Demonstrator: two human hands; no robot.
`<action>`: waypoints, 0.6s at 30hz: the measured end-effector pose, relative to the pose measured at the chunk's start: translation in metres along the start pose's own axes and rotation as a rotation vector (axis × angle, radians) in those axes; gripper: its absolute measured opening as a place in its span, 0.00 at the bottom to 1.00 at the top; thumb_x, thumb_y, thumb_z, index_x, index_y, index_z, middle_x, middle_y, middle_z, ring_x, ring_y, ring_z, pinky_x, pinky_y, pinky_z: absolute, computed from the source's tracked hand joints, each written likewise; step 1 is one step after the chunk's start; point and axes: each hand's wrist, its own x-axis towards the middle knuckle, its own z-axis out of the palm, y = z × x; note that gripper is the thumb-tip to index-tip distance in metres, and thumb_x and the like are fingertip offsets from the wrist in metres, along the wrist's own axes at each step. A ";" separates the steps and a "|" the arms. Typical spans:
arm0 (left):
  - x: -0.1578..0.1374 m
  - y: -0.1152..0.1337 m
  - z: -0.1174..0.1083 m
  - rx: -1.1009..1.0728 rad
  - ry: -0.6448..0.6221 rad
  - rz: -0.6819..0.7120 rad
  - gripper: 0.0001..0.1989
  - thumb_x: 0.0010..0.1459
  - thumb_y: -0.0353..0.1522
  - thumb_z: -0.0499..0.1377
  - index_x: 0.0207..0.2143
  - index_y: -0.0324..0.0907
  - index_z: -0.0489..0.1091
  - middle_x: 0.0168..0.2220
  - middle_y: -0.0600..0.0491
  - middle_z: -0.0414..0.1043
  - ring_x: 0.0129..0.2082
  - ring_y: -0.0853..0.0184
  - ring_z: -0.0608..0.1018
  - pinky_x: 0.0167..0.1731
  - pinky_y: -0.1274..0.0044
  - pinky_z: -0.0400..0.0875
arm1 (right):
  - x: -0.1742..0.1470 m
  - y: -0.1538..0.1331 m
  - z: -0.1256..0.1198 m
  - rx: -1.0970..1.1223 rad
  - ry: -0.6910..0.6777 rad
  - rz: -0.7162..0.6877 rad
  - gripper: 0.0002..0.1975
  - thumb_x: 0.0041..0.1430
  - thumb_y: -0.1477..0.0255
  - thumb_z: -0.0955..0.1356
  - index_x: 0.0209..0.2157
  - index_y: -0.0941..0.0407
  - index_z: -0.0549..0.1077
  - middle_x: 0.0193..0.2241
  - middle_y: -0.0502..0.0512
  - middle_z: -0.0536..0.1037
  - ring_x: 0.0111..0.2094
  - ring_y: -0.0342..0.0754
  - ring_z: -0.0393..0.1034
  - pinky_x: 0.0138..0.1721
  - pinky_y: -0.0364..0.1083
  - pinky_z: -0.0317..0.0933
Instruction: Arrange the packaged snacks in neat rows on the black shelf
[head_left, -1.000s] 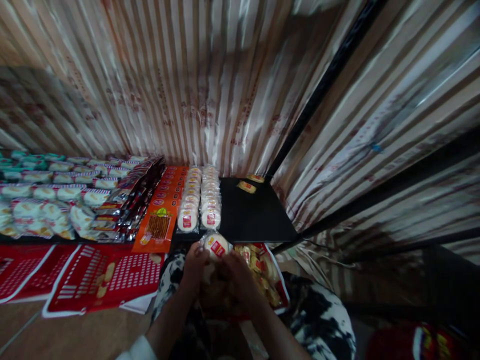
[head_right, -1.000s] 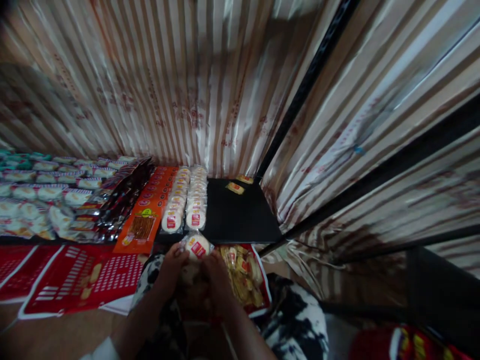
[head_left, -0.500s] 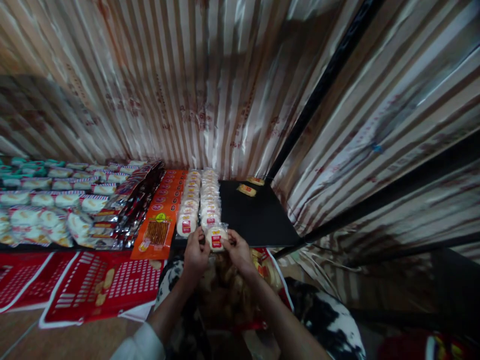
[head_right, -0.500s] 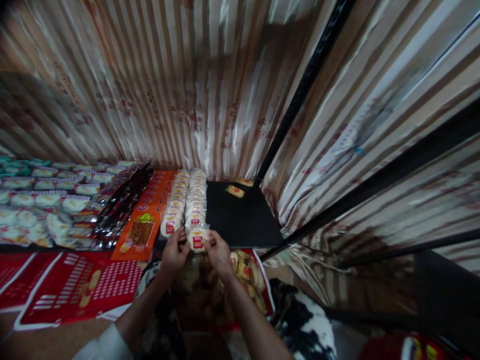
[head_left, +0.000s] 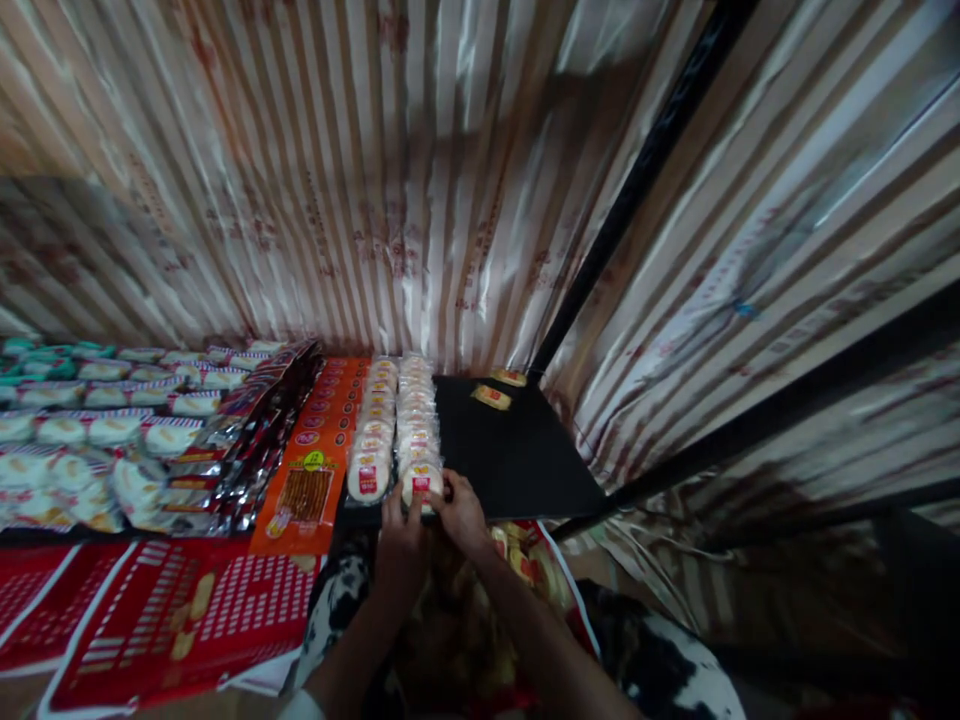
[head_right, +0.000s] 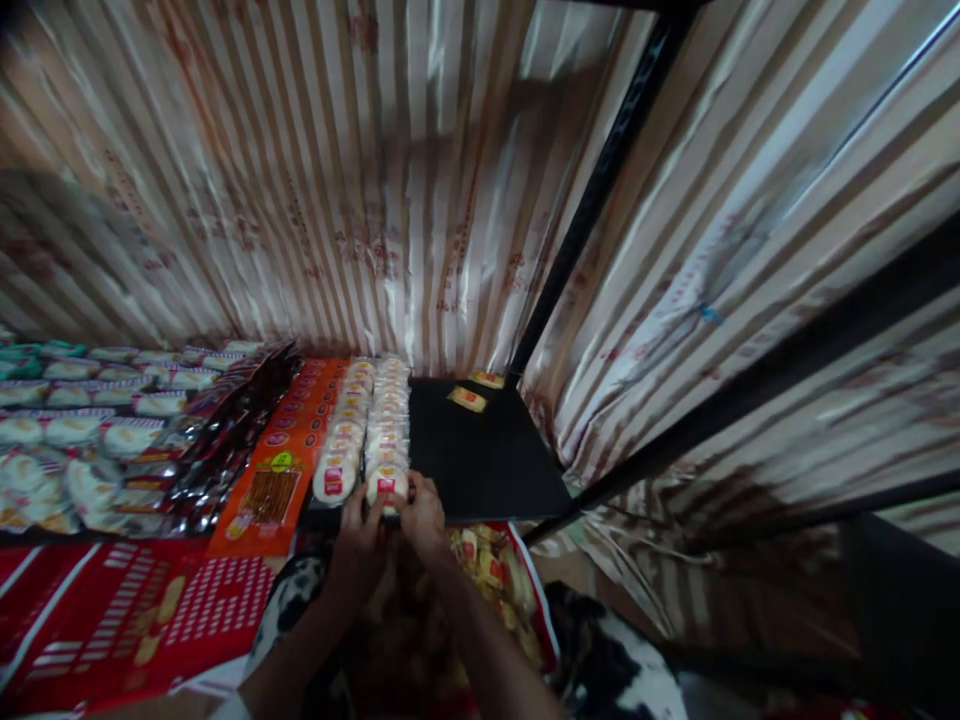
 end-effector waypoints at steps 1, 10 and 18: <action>0.000 -0.001 0.002 -0.010 0.004 -0.013 0.20 0.57 0.24 0.48 0.52 0.37 0.64 0.53 0.36 0.60 0.53 0.54 0.66 0.45 0.62 0.70 | 0.000 0.000 0.001 -0.027 0.001 -0.004 0.17 0.47 0.72 0.68 0.41 0.53 0.73 0.35 0.55 0.74 0.35 0.50 0.71 0.38 0.45 0.65; -0.001 -0.005 0.019 -0.149 0.014 -0.011 0.20 0.58 0.25 0.47 0.54 0.34 0.60 0.57 0.32 0.52 0.58 0.51 0.61 0.49 0.59 0.66 | 0.004 0.008 0.010 -0.093 0.016 -0.076 0.23 0.49 0.72 0.66 0.50 0.57 0.67 0.42 0.59 0.74 0.41 0.52 0.69 0.46 0.49 0.63; 0.007 -0.001 0.020 -0.116 0.093 0.036 0.20 0.58 0.25 0.49 0.54 0.36 0.58 0.58 0.33 0.50 0.60 0.49 0.57 0.50 0.57 0.64 | 0.010 0.008 0.013 -0.109 0.005 -0.064 0.25 0.53 0.69 0.65 0.53 0.60 0.65 0.44 0.63 0.72 0.44 0.54 0.68 0.48 0.50 0.61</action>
